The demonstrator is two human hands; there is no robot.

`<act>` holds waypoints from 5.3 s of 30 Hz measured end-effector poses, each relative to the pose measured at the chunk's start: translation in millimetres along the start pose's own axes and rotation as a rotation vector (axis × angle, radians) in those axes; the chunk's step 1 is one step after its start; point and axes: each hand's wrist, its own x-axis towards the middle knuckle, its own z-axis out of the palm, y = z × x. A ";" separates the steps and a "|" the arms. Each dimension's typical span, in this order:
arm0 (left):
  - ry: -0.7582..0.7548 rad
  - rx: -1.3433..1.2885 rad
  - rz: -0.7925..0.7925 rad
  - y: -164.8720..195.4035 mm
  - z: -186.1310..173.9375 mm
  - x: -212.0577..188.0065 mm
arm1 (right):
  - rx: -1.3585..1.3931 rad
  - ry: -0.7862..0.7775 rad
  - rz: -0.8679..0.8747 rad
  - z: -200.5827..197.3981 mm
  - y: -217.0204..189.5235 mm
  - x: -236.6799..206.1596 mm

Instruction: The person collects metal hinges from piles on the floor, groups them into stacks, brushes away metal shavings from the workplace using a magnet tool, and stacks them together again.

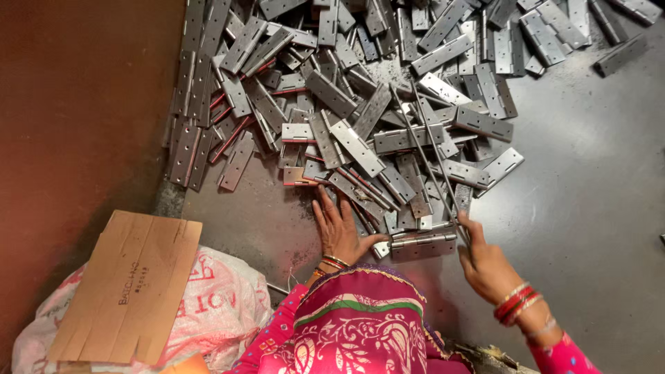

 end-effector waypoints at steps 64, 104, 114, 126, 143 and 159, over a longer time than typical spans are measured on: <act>0.005 -0.565 -0.576 -3.1 -7.9 24.2 | -0.050 0.673 -0.410 30.9 -24.1 101.2; -0.104 -0.588 -0.812 -8.8 4.2 49.3 | -0.131 0.236 0.145 51.9 -55.6 124.2; -0.042 -0.794 -0.799 14.6 -15.3 71.0 | -0.133 0.348 0.036 115.9 -58.0 125.9; -0.243 -1.055 -0.560 -14.2 -17.2 36.4 | 0.424 0.154 -0.025 119.9 -72.6 70.0; -0.355 -1.046 -0.624 7.4 -34.0 5.5 | 0.128 0.380 -0.121 137.0 -65.0 27.9; -0.328 -0.569 -0.606 40.5 -28.1 -7.4 | 0.527 0.300 0.055 162.8 -40.4 10.8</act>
